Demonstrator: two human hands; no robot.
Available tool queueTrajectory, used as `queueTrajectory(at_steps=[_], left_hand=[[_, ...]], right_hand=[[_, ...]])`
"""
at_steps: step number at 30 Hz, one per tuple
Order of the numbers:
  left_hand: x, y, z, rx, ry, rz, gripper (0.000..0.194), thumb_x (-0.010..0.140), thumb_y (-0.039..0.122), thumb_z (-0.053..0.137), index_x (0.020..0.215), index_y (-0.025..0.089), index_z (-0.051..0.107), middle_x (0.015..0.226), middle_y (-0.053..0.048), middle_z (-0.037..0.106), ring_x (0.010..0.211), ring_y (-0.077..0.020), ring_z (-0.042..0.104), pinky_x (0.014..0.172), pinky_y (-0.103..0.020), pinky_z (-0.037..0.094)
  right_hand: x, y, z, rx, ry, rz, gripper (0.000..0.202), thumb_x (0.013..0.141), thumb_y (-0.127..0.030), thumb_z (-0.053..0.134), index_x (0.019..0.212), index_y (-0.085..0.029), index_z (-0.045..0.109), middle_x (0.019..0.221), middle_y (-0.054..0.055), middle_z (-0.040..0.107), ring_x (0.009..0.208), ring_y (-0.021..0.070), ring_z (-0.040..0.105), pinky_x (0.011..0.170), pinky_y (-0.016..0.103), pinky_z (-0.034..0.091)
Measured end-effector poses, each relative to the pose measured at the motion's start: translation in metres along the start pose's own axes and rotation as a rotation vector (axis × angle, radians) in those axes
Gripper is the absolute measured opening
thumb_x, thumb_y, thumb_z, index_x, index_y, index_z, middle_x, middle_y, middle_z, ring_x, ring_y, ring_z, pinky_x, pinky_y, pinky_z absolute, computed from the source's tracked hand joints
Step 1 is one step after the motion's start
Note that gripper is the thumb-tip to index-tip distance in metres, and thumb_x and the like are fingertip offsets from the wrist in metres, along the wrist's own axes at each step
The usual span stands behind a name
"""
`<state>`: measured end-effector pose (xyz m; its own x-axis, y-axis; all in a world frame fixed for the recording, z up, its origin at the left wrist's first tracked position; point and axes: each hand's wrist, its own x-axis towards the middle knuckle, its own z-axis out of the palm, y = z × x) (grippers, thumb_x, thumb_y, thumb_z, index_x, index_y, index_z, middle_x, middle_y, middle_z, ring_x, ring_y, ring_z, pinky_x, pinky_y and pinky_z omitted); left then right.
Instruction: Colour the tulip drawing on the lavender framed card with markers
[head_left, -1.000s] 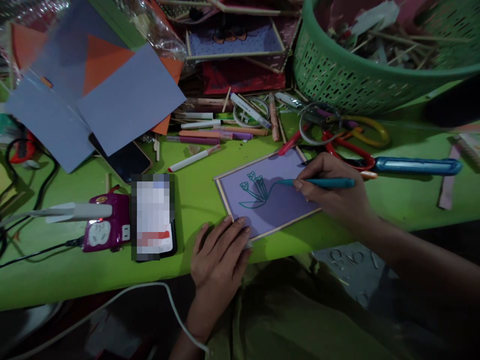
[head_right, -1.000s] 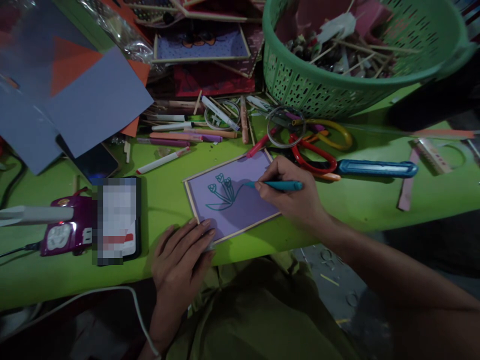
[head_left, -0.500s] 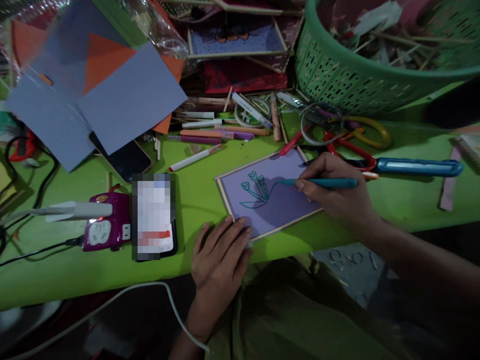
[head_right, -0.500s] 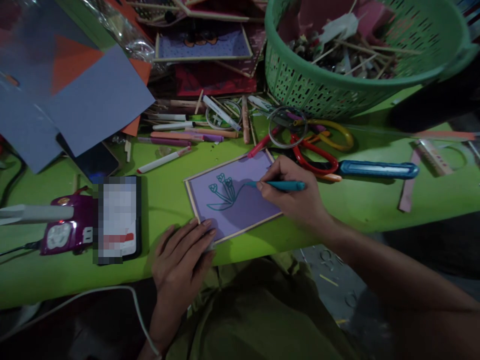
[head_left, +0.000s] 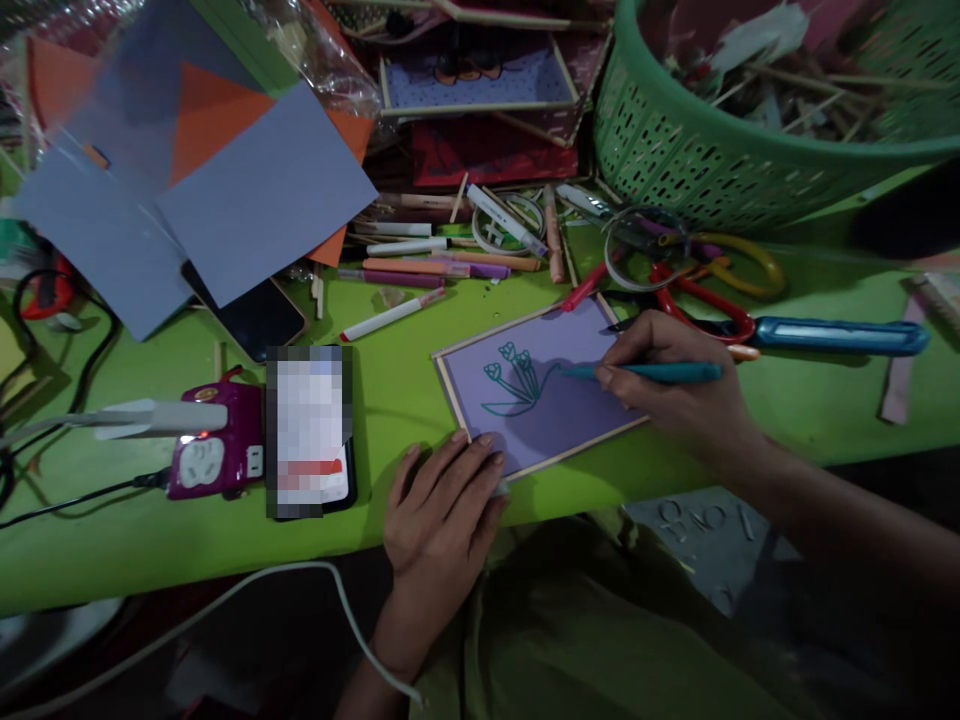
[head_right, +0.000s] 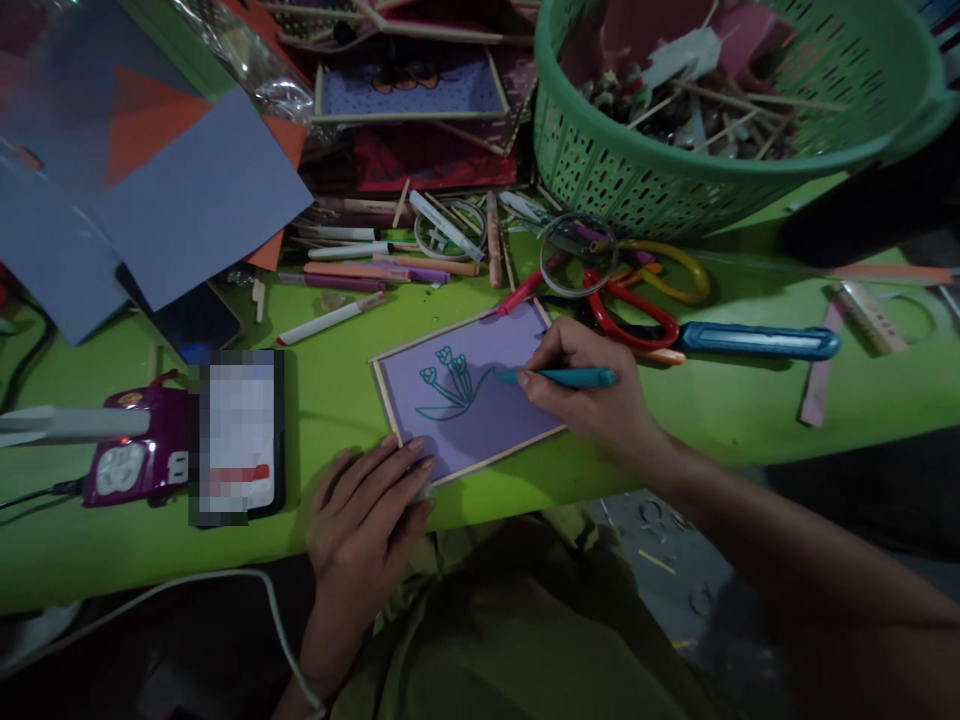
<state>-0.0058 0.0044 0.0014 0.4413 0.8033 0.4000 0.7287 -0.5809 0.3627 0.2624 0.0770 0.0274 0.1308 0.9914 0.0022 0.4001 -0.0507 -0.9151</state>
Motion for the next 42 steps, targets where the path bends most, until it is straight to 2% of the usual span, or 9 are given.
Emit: queueTrajectory(at_steps=[6,16,27,33,42], left_hand=[[-0.002,0.0,0.003,-0.016,0.023,-0.018,0.024,0.103,0.024,0.065,0.126,0.024,0.073,0.129,-0.001,0.08,0.128,-0.0211,0.072,0.119,-0.042,0.044],[-0.001,0.001,0.002,-0.004,0.004,-0.017,0.024,0.104,0.025,0.064,0.127,0.024,0.072,0.132,-0.001,0.079,0.128,-0.0211,0.072,0.118,-0.042,0.044],[-0.001,0.001,0.001,-0.009,0.001,-0.023,0.026,0.102,0.023,0.067,0.127,0.025,0.072,0.132,-0.001,0.079,0.127,-0.0215,0.073,0.119,-0.042,0.044],[-0.001,0.001,0.0,-0.018,-0.013,-0.015,0.027,0.102,0.023,0.066,0.127,0.025,0.072,0.132,-0.001,0.079,0.128,-0.0213,0.073,0.119,-0.042,0.044],[-0.003,0.001,0.003,-0.005,0.016,-0.014,0.027,0.101,0.023,0.067,0.127,0.025,0.072,0.13,-0.001,0.08,0.128,-0.0206,0.073,0.12,-0.042,0.045]], right_hand=[[-0.001,0.002,0.0,-0.014,-0.013,-0.016,0.016,0.071,-0.03,0.076,0.066,-0.024,0.062,0.062,-0.002,0.061,0.057,0.0143,0.052,0.051,0.028,0.037],[-0.007,0.009,-0.003,-0.027,-0.111,-0.081,0.018,0.079,-0.022,0.076,0.07,-0.024,0.061,0.064,-0.003,0.06,0.057,0.0132,0.05,0.053,0.029,0.036],[-0.01,0.008,-0.004,0.004,-0.211,-0.045,0.025,0.085,-0.034,0.082,0.073,-0.028,0.061,0.068,0.0,0.062,0.058,0.0181,0.052,0.051,0.034,0.038],[-0.01,0.001,-0.001,-0.016,-0.213,-0.07,0.02,0.081,-0.025,0.078,0.071,-0.025,0.061,0.066,-0.001,0.064,0.058,0.0154,0.055,0.053,0.03,0.039],[-0.008,-0.004,0.004,-0.032,-0.218,-0.06,0.018,0.079,-0.028,0.077,0.07,-0.025,0.062,0.066,0.0,0.066,0.057,0.0159,0.058,0.052,0.03,0.041]])
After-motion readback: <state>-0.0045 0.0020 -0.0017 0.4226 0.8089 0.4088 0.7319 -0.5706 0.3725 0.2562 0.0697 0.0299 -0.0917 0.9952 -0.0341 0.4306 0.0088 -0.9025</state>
